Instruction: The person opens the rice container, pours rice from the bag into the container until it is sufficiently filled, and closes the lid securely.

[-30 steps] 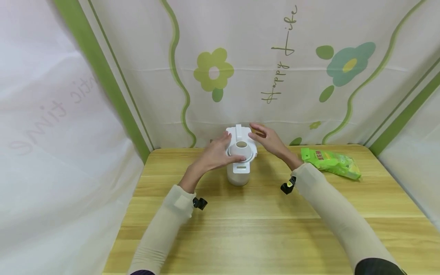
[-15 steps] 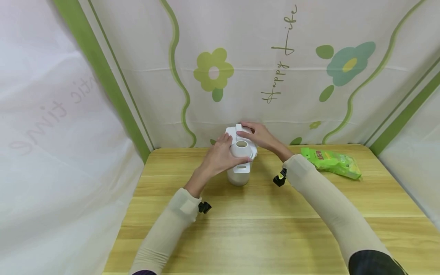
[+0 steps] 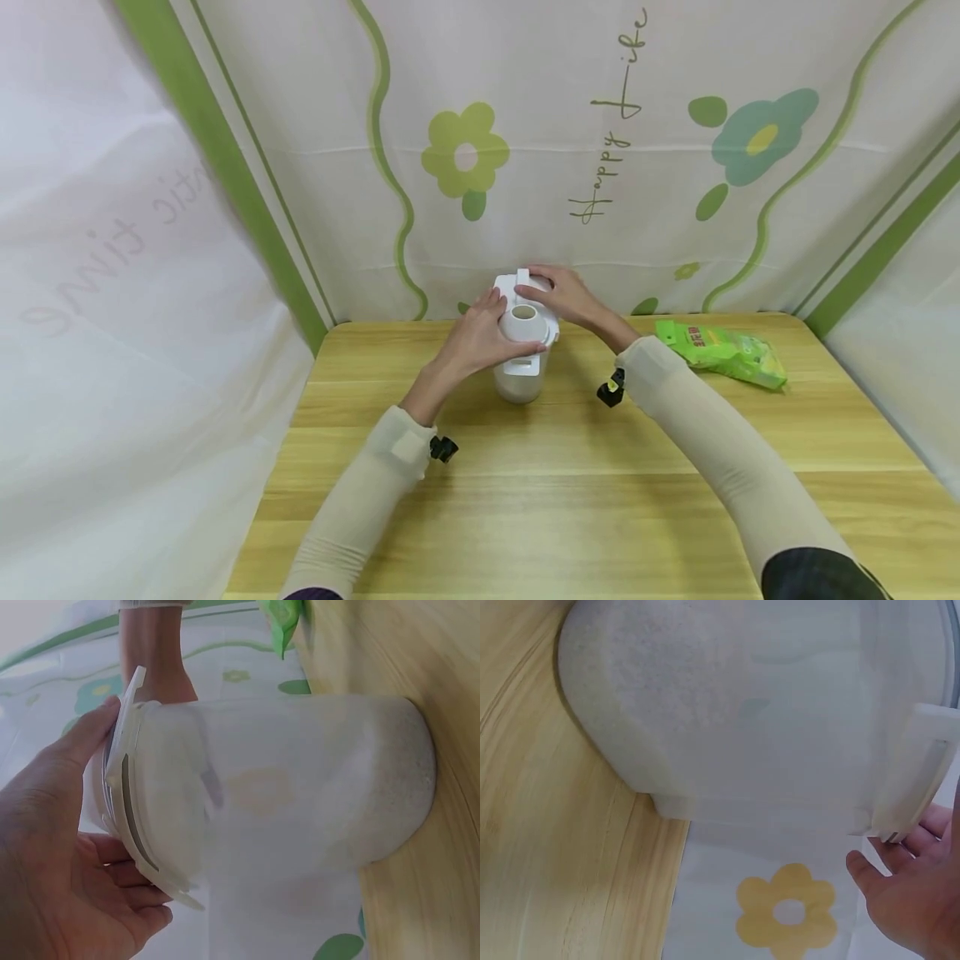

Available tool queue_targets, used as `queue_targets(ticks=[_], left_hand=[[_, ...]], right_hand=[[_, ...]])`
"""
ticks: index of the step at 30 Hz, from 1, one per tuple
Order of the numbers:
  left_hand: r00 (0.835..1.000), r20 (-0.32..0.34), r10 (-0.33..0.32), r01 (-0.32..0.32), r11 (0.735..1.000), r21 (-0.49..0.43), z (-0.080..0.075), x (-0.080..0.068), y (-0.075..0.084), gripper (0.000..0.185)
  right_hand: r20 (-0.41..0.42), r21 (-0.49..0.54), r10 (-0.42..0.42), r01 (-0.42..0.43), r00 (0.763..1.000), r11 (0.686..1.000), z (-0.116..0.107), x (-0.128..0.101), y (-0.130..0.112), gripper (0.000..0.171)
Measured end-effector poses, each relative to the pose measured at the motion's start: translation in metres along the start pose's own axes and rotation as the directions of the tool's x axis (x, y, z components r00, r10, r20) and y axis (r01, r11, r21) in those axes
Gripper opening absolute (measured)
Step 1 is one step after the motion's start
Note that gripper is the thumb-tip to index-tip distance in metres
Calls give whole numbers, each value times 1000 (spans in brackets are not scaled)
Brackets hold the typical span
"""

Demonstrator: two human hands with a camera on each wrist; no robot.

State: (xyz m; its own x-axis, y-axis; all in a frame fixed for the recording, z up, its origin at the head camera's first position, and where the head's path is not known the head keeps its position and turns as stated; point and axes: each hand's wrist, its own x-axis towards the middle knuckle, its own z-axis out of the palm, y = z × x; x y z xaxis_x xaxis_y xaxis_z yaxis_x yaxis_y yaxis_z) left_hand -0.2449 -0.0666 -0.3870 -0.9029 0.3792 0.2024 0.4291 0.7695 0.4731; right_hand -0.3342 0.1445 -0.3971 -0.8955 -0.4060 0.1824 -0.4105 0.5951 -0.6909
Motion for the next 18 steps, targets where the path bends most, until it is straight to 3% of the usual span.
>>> queue_targets(ticks=[10, 18], left_hand=[[996, 93, -5, 13, 996, -87, -10, 3, -12, 107], [996, 82, 43, -26, 980, -200, -19, 7, -34, 103]], right_hand=[[-80, -54, 48, -52, 996, 997, -3, -10, 1, 71], [-133, -145, 72, -91, 988, 985, -9, -22, -2, 74]])
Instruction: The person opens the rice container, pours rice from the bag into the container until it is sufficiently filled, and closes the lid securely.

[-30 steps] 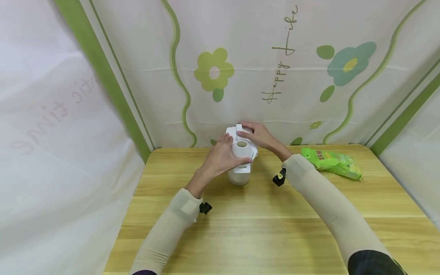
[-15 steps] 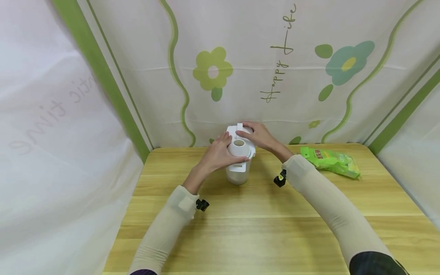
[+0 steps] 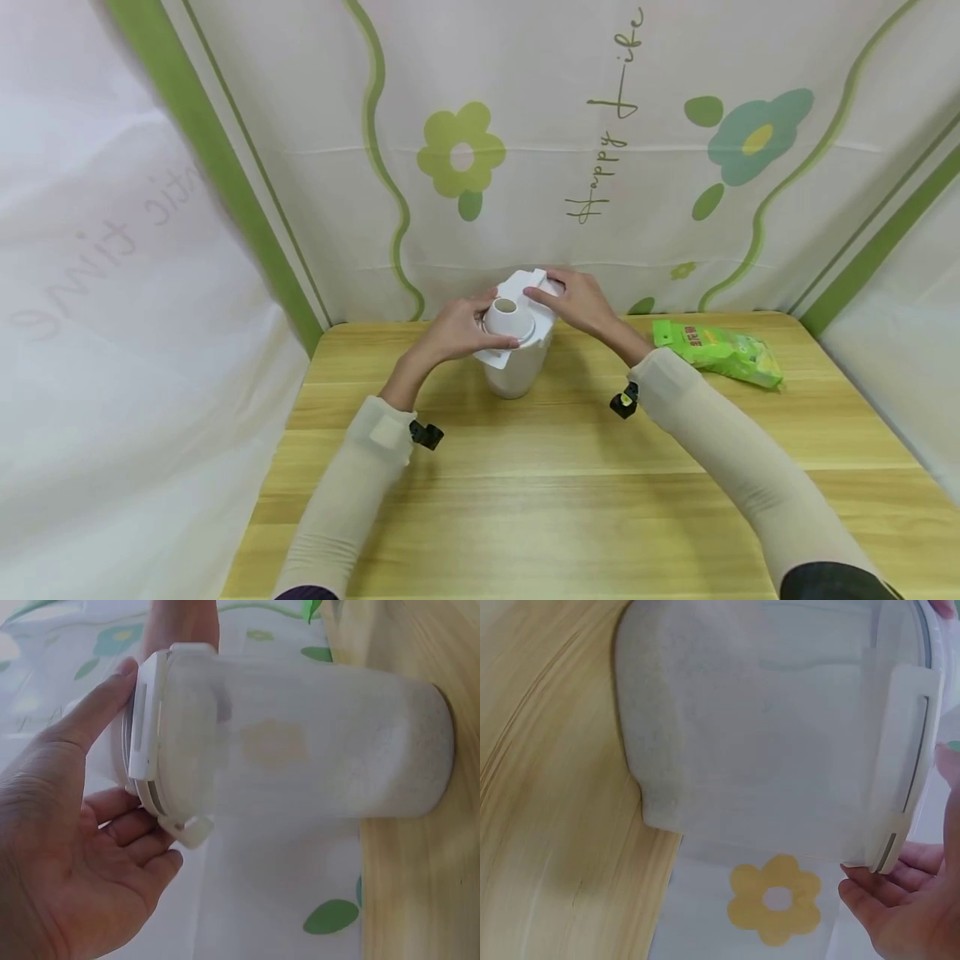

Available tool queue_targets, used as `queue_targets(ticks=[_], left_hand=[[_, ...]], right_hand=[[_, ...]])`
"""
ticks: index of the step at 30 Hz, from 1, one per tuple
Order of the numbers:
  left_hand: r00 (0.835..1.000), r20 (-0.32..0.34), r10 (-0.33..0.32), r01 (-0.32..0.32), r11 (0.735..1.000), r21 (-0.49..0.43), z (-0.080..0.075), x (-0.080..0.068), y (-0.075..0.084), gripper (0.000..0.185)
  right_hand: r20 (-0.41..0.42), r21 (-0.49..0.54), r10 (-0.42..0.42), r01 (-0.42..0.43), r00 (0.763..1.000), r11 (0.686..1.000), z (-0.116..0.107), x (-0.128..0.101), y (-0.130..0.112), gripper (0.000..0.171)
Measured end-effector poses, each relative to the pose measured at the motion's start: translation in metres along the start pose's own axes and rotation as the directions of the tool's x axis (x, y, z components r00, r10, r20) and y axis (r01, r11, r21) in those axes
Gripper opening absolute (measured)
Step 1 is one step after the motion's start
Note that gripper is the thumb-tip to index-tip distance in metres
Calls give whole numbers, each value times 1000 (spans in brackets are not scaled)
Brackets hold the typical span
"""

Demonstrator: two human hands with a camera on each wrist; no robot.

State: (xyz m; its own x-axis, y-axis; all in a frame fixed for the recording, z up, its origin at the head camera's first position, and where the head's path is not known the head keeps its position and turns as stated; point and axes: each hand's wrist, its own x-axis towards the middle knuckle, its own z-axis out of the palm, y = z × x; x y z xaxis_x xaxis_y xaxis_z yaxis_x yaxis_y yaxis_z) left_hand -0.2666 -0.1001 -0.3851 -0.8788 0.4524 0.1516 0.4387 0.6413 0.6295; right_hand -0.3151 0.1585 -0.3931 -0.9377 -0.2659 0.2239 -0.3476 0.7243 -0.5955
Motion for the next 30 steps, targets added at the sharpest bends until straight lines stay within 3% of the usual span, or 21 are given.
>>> queue_targets(ticks=[5, 11, 17, 30], left_hand=[[1000, 3, 1, -1, 997, -76, -9, 1, -10, 91], [1000, 3, -25, 25, 992, -126, -16, 3, -23, 75], [1000, 21, -8, 11, 985, -171, -21, 4, -32, 75], [998, 67, -11, 24, 978, -206, -25, 5, -41, 70]], right_hand=[[-32, -35, -17, 16, 999, 999, -4, -7, 1, 71], [-112, -76, -85, 77, 990, 994, -7, -17, 5, 52], [-170, -100, -115, 99, 979, 990, -11, -29, 4, 41], [-162, -120, -106, 87, 981, 989, -17, -53, -6, 34]])
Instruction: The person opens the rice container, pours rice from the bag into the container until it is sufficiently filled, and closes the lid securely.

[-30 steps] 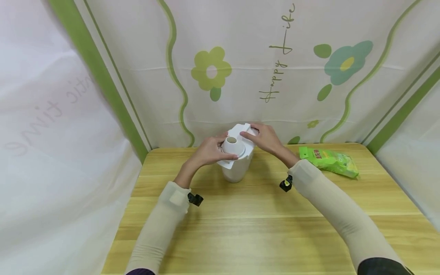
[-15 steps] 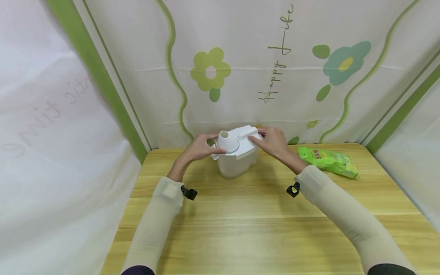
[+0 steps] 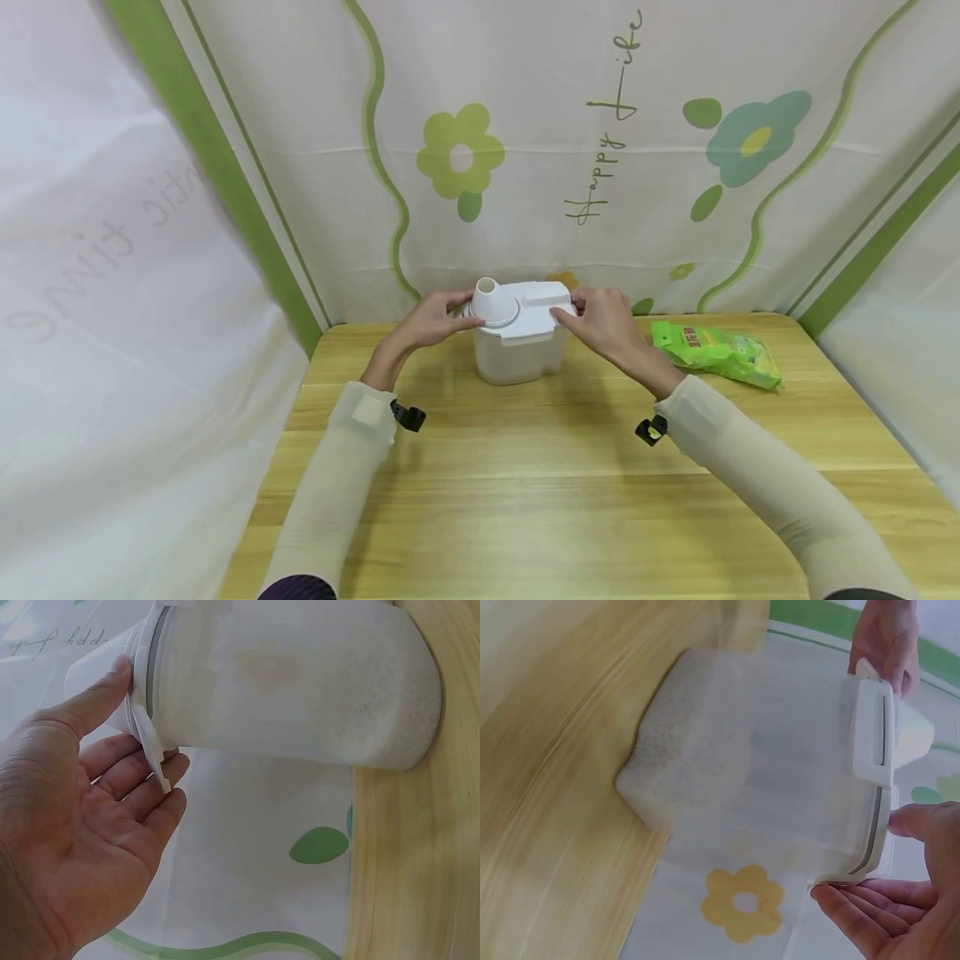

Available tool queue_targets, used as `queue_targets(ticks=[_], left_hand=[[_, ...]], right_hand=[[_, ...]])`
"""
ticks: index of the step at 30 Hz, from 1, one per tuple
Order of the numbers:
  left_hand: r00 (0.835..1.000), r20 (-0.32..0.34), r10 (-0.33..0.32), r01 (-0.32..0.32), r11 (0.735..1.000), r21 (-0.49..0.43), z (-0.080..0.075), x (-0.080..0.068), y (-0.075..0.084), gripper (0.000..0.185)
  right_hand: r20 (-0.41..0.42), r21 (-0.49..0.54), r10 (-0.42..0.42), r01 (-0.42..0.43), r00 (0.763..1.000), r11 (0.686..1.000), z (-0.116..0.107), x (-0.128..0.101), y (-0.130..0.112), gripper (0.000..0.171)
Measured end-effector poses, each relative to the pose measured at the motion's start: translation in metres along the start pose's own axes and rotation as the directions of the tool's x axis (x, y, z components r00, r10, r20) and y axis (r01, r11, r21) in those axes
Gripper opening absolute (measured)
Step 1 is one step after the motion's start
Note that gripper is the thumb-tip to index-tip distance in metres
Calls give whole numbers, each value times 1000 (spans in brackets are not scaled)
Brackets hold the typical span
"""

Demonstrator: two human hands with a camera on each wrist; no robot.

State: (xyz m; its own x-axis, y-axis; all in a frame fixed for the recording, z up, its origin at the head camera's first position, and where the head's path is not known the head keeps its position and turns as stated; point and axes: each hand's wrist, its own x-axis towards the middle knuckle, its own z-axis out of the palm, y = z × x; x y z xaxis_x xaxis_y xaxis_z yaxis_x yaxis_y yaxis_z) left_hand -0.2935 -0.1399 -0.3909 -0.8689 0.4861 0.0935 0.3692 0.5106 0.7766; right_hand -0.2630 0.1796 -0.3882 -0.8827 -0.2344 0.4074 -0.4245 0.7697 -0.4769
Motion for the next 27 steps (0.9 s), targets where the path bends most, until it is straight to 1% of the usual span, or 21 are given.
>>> queue_targets(ticks=[3, 6, 9, 14, 17, 21, 23, 25, 27], left_hand=[[1000, 8, -11, 11, 1000, -13, 0, 0, 0, 69], [1000, 16, -21, 21, 1000, -20, 0, -1, 0, 69], [1000, 22, -19, 19, 1000, -14, -1, -1, 0, 70], [1000, 14, 4, -4, 1000, 4, 1, -1, -1, 70], [1000, 4, 16, -16, 999, 29, 2, -2, -2, 74], [1000, -11, 12, -11, 998, 59, 5, -3, 1, 84], [1000, -22, 8, -7, 998, 62, 6, -2, 2, 88], [999, -36, 8, -6, 998, 66, 7, -2, 3, 92], [999, -46, 11, -8, 998, 68, 9, -1, 3, 95]], right_hand=[[9, -14, -2, 2, 1000, 1000, -2, -4, -2, 39], [10, -20, -11, 11, 1000, 1000, -4, -6, -3, 39], [15, -14, -19, 19, 1000, 1000, -6, -8, -3, 34], [56, 23, -26, 25, 998, 999, -10, -10, 1, 28], [97, 79, -28, 20, 995, 997, -14, -9, 5, 31], [183, 153, -10, -19, 983, 988, -21, -6, 16, 44], [235, 180, -5, -38, 972, 983, -25, -6, 24, 51], [288, 205, -19, -42, 958, 978, -28, -5, 33, 58], [333, 234, -55, -26, 941, 972, -29, -4, 43, 63]])
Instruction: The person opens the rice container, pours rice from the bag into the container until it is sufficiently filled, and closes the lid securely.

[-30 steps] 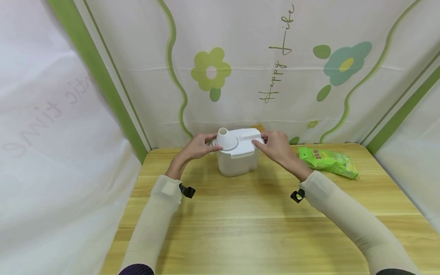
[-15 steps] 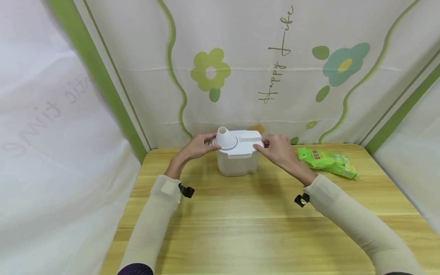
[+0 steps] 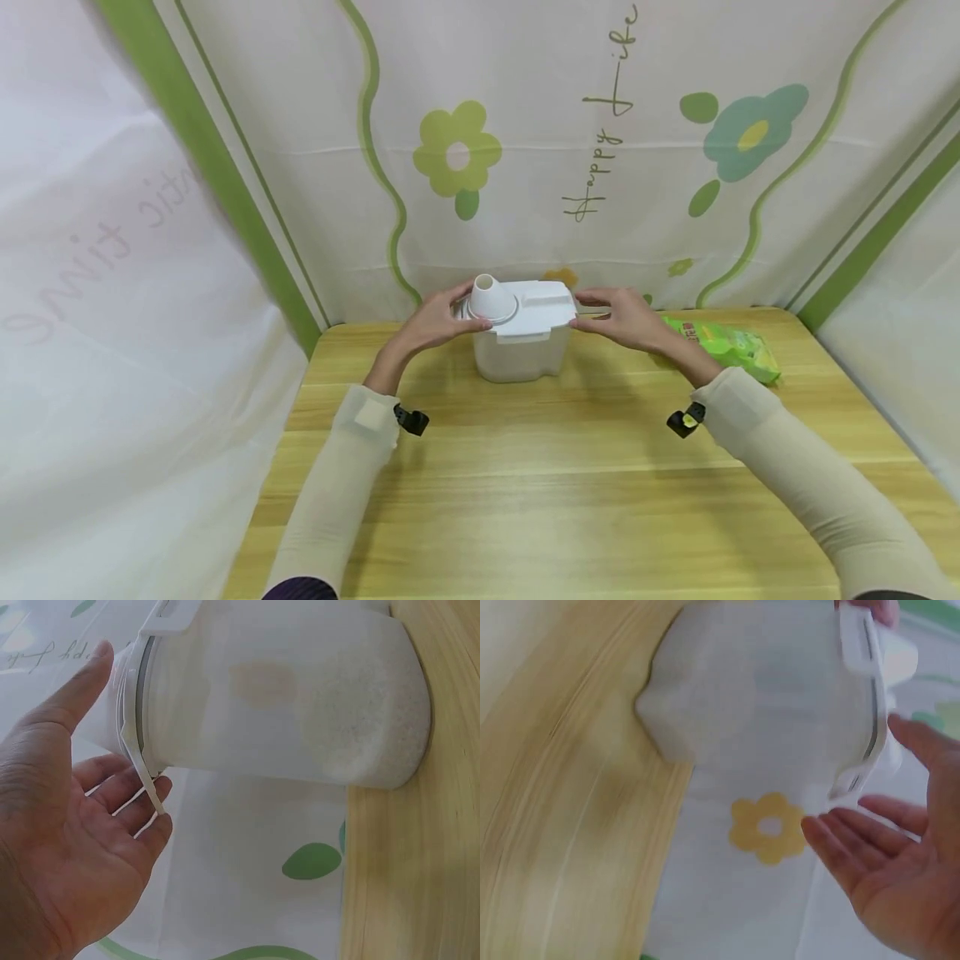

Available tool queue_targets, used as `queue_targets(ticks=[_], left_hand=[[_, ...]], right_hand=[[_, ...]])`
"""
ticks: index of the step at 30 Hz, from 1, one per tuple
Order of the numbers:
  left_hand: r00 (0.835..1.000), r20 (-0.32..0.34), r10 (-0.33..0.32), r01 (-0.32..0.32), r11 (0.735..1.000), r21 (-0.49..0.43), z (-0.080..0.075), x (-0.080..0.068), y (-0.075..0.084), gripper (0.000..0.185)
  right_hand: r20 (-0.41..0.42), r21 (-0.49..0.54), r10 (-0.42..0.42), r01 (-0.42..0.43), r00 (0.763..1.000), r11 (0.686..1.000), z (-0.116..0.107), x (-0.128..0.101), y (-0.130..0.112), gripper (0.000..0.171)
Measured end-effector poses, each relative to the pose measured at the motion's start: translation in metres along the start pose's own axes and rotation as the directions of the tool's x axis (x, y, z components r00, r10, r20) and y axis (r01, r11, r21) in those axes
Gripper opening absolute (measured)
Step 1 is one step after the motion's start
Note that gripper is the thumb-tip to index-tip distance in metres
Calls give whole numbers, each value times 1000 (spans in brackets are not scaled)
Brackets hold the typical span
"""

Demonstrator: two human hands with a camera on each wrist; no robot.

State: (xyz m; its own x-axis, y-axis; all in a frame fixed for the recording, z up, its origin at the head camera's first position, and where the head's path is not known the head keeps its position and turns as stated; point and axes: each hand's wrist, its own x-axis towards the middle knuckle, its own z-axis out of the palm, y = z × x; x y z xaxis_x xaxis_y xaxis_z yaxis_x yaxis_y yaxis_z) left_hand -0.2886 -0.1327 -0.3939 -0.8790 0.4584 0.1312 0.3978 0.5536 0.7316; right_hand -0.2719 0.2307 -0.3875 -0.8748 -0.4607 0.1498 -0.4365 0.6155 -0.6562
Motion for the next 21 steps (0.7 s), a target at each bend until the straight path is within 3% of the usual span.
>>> queue_targets(ticks=[7, 13, 21], left_hand=[[1000, -28, 9, -9, 1000, -7, 6, 1, 1, 96], [999, -36, 20, -21, 1000, -6, 8, 0, -1, 94], [999, -45, 2, -2, 1000, 4, 9, 0, -3, 91]], right_hand=[[136, 93, -43, 30, 990, 995, -10, 5, 29, 66], [167, 113, -54, 35, 984, 993, -13, 11, 45, 58], [189, 163, -73, 42, 979, 986, -14, 19, 49, 48]])
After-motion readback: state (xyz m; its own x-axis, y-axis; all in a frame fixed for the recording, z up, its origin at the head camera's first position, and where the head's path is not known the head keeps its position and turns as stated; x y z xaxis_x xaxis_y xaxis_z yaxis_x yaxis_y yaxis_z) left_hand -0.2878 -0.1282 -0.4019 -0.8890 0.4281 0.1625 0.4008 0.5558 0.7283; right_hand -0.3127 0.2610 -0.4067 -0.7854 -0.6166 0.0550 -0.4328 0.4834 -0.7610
